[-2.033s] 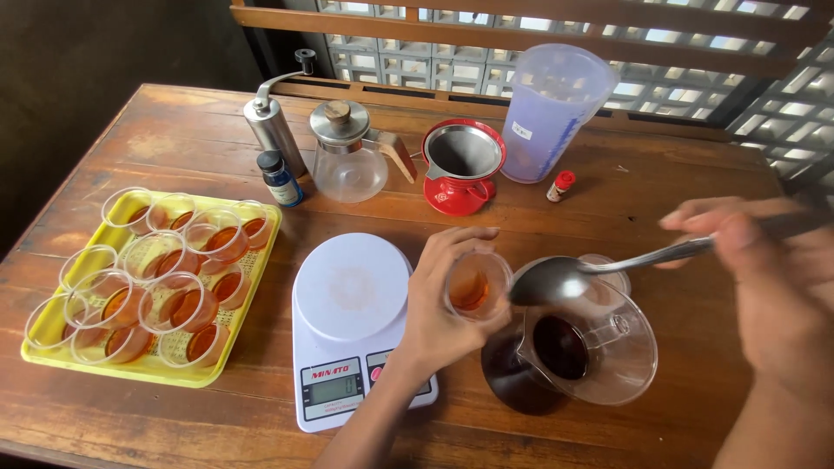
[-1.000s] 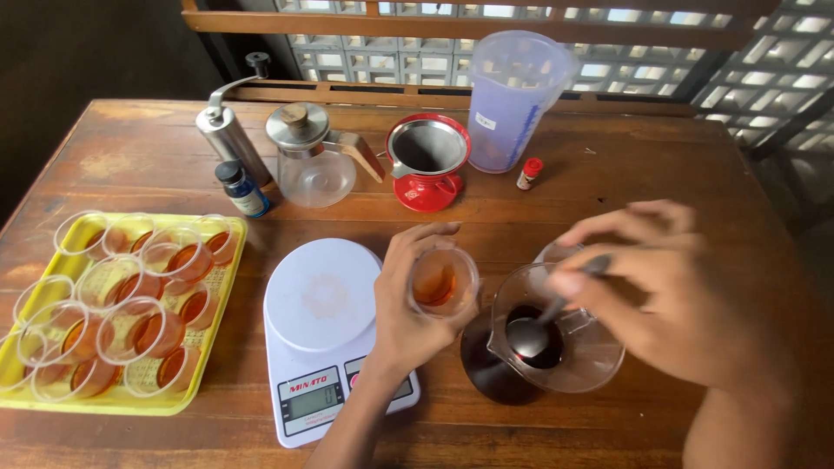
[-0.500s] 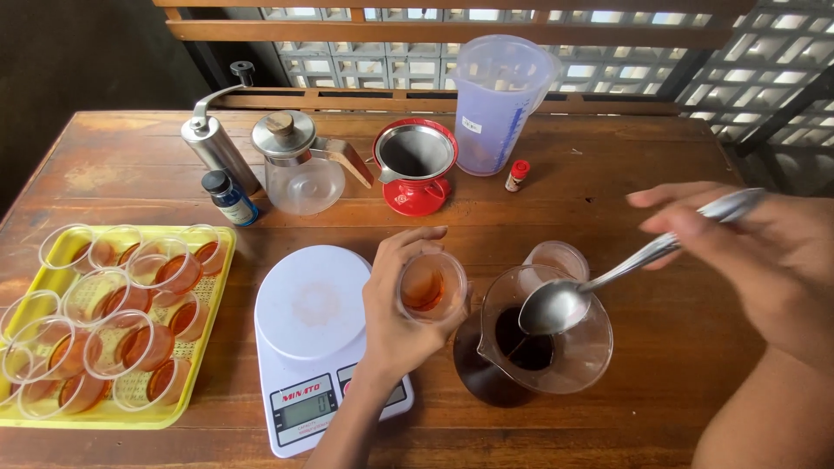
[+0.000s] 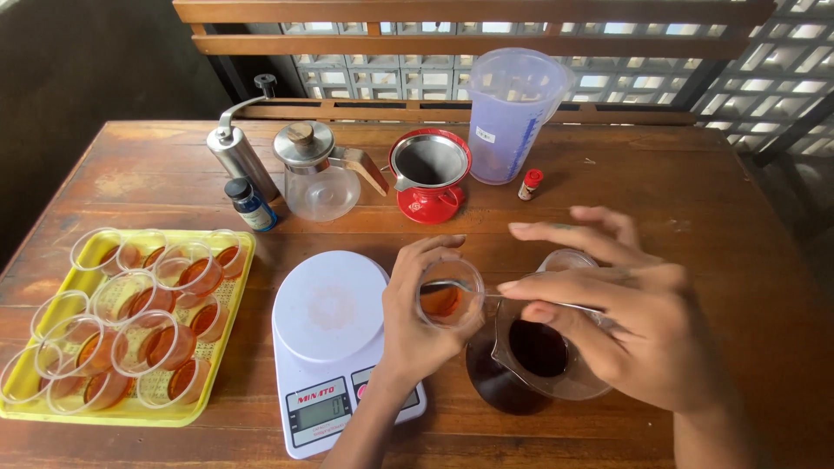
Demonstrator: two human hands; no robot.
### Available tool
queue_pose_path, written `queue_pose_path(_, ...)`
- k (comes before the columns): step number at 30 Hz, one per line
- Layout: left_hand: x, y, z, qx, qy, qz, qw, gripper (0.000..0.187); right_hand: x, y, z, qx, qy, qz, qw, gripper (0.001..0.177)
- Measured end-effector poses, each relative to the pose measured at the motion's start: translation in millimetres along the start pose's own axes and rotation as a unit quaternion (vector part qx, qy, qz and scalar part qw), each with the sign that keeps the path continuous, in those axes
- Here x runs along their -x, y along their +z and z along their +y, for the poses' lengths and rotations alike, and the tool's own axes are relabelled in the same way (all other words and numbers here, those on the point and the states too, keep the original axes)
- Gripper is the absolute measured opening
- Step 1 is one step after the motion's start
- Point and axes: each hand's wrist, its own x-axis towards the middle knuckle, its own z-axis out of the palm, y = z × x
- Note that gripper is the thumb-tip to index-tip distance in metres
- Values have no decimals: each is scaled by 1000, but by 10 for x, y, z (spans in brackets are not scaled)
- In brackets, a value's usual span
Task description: Mixing and stirring liquids in a pitcher using a spoon and a small cup.
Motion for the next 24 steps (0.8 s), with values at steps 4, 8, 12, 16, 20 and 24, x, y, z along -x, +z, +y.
queue_pose_path(4,-15,-22,38,12,-7,-4,1000,39,33,-28,3,22,17,-12,1000,18)
queue_pose_path(8,-5,-2,21,14,-12,-10,1000,41,47,-107,-46,25,51,54,997,11)
queue_pose_path(12,-17,-34,47,42,-61,-12,997,46,235,-314,41,18,174,122,977,24)
queue_pose_path(16,-103,-61,86,176,-210,-1,962,41,491,-522,337,43,217,104,970,29)
queue_pose_path(20,-147,-81,37,173,-311,-48,933,38,321,-494,284,55,266,11,962,26)
queue_pose_path(24,-108,-53,43,135,-278,-52,950,42,195,-301,378,77,226,-141,961,37)
